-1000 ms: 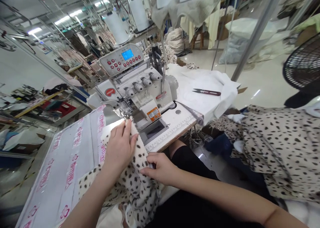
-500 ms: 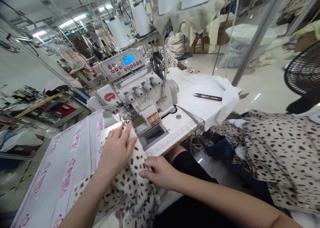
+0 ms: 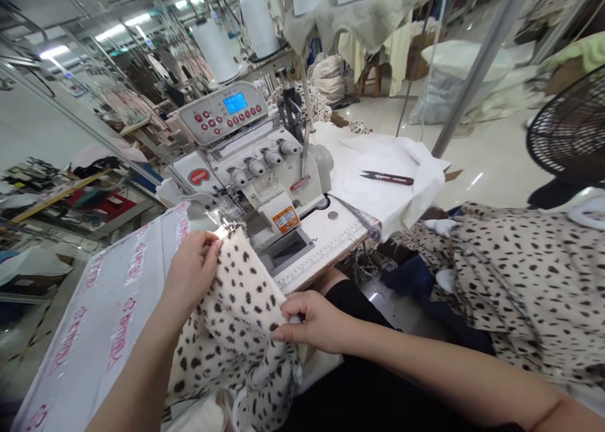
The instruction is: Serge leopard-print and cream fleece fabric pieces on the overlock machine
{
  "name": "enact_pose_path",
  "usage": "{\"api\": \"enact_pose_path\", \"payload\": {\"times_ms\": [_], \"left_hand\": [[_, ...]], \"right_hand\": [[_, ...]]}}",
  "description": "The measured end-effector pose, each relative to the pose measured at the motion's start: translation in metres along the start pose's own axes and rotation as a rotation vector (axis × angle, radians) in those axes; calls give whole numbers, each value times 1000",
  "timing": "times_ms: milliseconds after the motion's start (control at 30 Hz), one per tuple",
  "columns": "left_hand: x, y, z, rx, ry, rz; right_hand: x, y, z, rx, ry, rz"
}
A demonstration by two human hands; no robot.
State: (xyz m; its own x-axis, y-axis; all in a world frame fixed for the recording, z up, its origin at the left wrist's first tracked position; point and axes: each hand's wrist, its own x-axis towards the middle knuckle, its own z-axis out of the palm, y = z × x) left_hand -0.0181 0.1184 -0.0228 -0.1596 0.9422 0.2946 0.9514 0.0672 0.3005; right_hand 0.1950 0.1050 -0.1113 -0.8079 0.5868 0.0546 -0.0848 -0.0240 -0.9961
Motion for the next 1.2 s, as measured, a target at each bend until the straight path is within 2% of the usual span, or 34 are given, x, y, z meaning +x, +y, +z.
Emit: {"api": "enact_pose_path", "payload": {"times_ms": [167,300,500,733,867,933,1000,1067,1133,1200], "left_hand": [[20,-9,1,17,-16,-7],[38,-20,4,94,-8,21],[67,-41,12,54,104,111],[97,-59,14,-31,115,191],[120,-58,14,-94,159,162],[124,-58,14,-103,203,103],[115,-61,14,-81,256,11],[85,-70,13,-36,292,-90],[34,-80,13,12,259,-138],[-29,-84,14,59,181,-140]], "right_hand": [[9,2,-4,188,-63,47],[19,1,-6,201,-84,57],[40,-3,-9,158,-46,0],[67,-10,-13,153,1,-31],[85,-12,-11,209,84,-45],[87,-11,-5,196,170,-73],[80,-8,4,167,286,-99],[64,-3,11,180,341,-76],[47,5,13,173,257,31],[34,13,11,28,183,107]]}}
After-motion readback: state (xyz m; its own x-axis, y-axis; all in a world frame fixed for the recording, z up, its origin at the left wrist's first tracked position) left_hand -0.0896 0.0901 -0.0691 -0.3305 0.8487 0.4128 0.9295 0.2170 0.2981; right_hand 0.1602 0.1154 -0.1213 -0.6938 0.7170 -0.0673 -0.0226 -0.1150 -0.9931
